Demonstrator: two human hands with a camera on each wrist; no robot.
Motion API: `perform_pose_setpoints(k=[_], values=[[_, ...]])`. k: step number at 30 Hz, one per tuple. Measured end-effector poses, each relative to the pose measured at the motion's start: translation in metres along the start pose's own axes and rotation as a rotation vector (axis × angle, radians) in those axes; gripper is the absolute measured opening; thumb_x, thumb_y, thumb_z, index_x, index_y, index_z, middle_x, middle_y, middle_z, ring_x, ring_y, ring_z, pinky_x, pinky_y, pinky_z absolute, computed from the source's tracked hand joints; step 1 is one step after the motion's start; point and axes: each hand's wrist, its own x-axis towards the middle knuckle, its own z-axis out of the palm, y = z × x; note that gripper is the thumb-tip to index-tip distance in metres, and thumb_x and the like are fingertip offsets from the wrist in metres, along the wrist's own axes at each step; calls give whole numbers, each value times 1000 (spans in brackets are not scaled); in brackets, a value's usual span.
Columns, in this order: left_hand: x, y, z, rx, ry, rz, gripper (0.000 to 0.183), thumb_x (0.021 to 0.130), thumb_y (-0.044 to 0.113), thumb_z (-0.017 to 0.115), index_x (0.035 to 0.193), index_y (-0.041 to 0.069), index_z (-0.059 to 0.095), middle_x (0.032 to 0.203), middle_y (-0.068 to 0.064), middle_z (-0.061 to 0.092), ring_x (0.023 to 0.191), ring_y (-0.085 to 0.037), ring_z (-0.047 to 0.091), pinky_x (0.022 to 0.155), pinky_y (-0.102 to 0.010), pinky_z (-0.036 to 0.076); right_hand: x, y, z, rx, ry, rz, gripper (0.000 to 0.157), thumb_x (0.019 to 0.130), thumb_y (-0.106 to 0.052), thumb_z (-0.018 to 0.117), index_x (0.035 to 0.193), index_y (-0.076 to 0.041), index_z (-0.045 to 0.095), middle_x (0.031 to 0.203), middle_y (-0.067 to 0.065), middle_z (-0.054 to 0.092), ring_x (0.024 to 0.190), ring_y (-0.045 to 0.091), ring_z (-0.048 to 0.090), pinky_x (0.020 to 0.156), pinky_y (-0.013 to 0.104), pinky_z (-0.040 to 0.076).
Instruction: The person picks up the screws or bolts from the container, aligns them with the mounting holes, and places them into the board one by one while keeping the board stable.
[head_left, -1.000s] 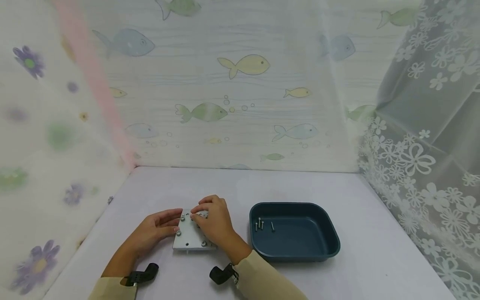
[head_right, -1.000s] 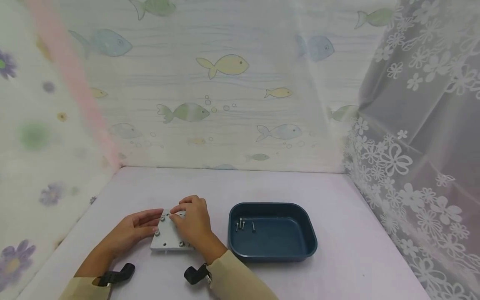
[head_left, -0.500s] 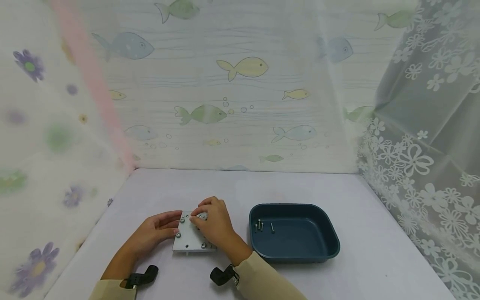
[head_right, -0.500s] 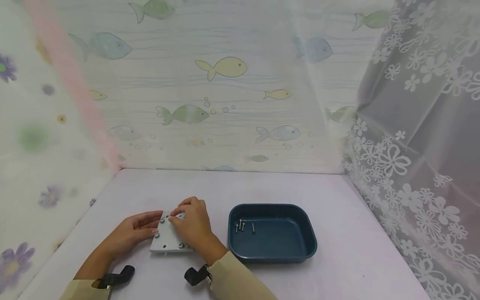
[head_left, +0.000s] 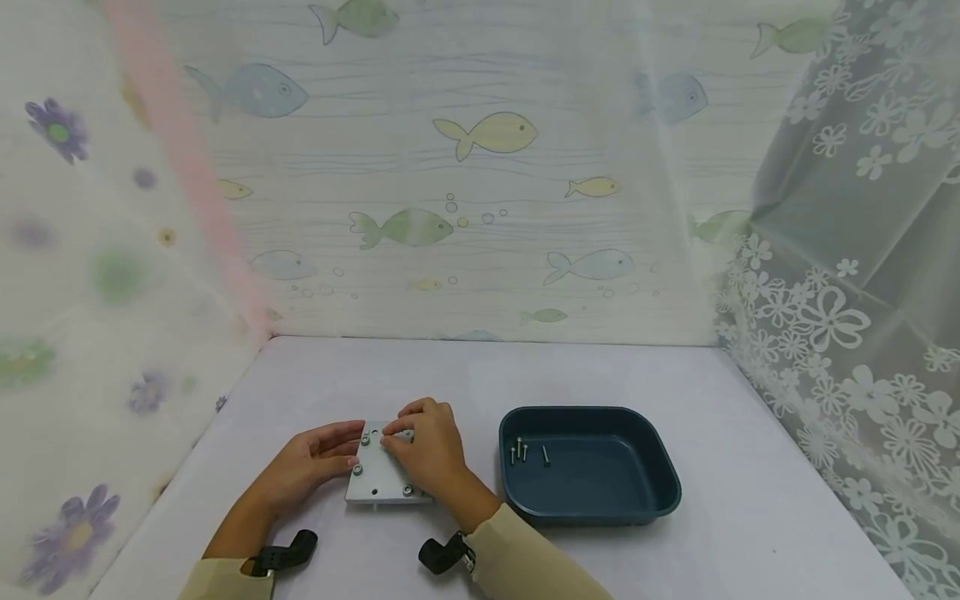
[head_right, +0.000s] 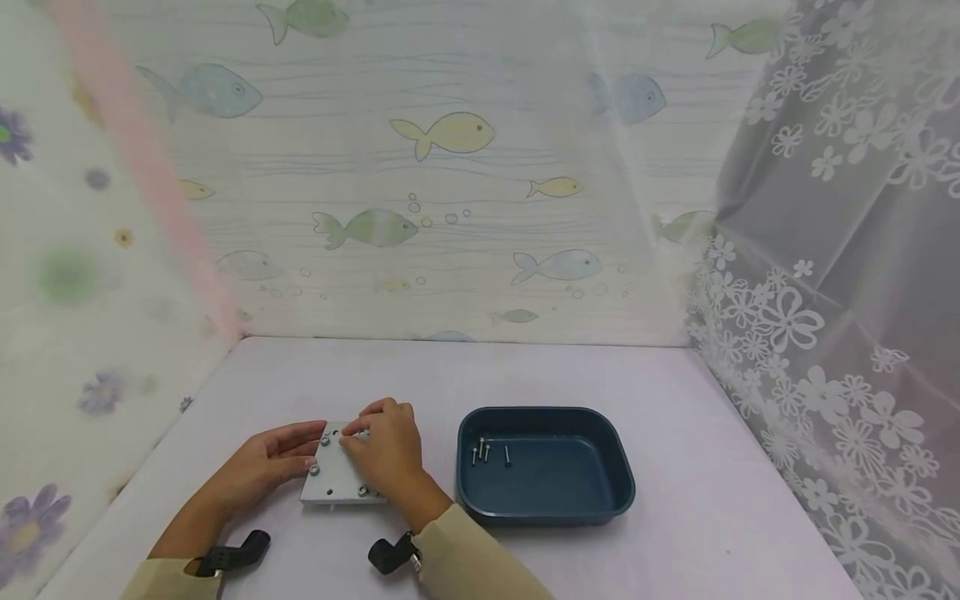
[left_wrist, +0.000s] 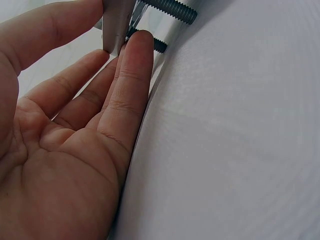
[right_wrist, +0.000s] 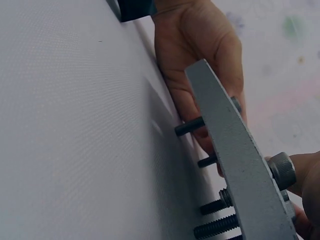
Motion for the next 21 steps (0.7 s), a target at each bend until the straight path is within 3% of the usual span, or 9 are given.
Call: perform_pose_setpoints(k=[21], values=[[0,0,0,4,-9,3,75,92,21,79,155,4,44,158,-20,47,146,-35,47,100,-22,55,-2,-7,-6,-27,-37,17,9,92,-35,81,97,-29,85,117,-10,65,116,14,52,93,31,52]])
